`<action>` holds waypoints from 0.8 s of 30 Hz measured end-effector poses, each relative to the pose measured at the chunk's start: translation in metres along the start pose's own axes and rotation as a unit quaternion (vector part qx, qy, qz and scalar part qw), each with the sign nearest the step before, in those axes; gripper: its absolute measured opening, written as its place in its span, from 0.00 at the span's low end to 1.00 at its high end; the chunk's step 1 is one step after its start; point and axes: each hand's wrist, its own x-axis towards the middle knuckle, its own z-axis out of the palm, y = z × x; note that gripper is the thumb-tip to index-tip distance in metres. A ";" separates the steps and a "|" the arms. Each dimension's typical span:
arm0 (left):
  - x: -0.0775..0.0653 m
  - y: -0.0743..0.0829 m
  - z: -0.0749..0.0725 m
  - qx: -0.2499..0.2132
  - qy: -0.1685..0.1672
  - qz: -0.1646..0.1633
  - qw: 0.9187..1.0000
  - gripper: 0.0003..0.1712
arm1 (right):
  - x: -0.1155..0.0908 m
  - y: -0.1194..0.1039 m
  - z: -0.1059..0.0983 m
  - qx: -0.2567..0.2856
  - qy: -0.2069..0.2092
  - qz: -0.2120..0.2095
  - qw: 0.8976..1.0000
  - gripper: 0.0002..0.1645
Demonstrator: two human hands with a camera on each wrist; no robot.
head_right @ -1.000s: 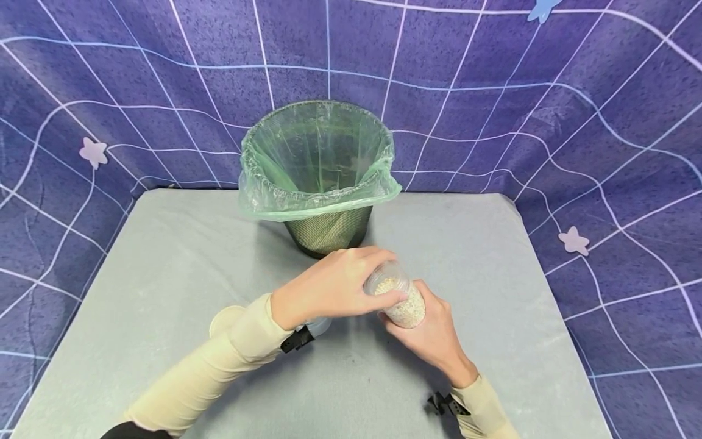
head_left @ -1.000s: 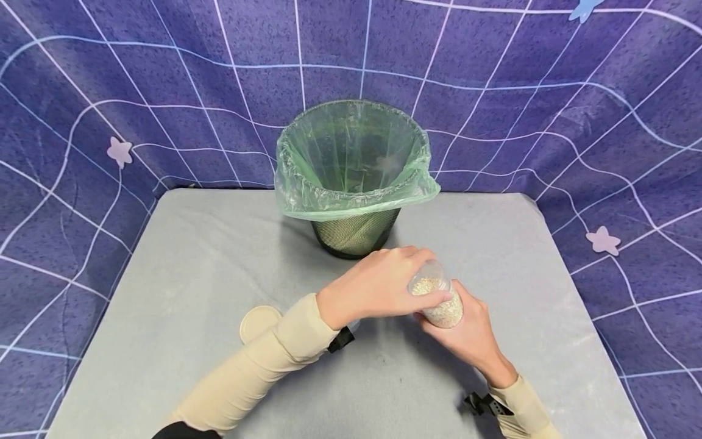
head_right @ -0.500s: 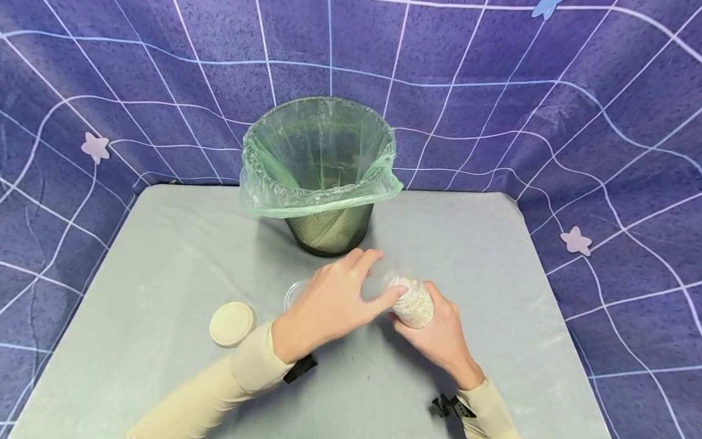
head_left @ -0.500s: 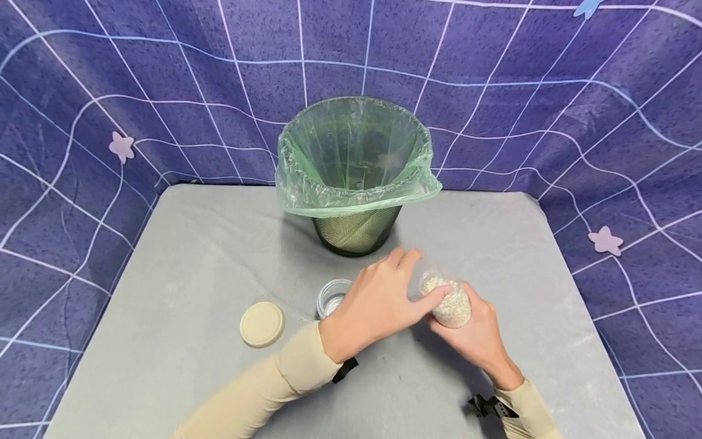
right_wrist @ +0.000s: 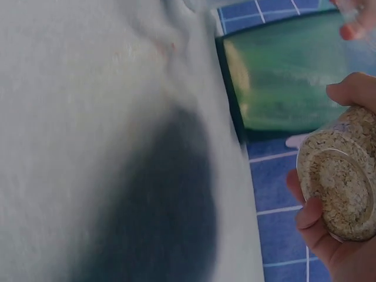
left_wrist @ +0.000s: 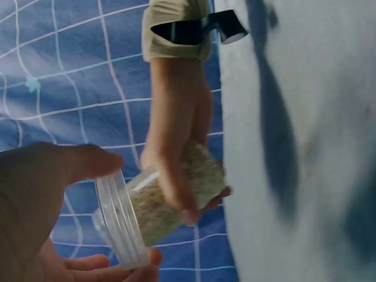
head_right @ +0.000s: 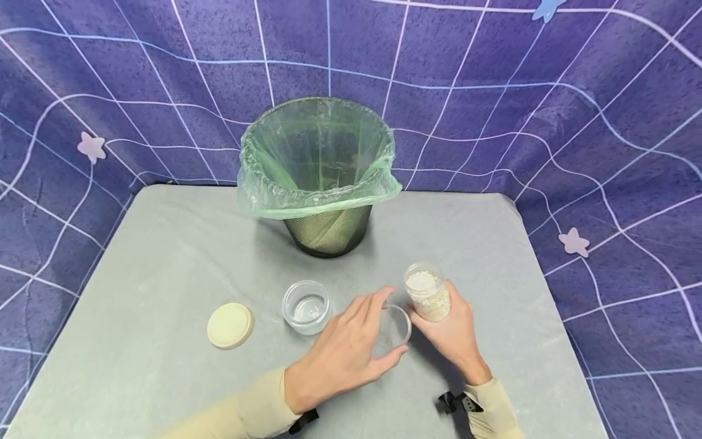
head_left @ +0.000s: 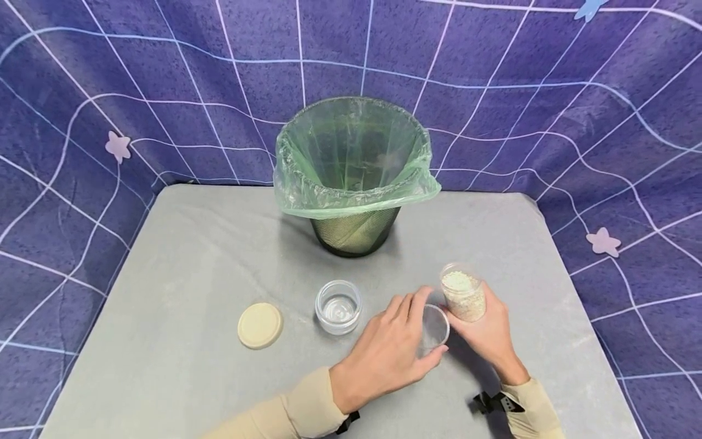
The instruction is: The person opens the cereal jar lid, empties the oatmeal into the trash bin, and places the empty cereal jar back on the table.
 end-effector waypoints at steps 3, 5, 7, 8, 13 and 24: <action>-0.002 -0.002 0.015 0.047 -0.015 -0.001 0.999 0.47 | 0.003 0.002 -0.001 0.002 0.015 0.036 0.999 0.34; -0.001 -0.003 0.027 0.073 -0.033 0.001 0.997 0.42 | 0.005 0.003 -0.002 0.007 0.023 0.056 0.998 0.34; 0.001 -0.005 0.039 0.089 -0.046 -0.001 0.995 0.39 | 0.007 0.003 -0.002 0.012 0.023 0.068 0.997 0.35; 0.002 -0.006 0.044 0.093 -0.052 -0.004 0.994 0.38 | 0.008 0.004 -0.002 0.012 0.023 0.071 0.997 0.35; 0.007 -0.008 0.069 0.102 -0.076 -0.020 0.992 0.36 | 0.009 0.004 -0.002 0.018 0.020 0.072 0.997 0.38; 0.009 -0.014 0.092 0.130 -0.096 -0.032 0.986 0.38 | 0.009 0.004 -0.001 0.022 0.018 0.067 0.997 0.39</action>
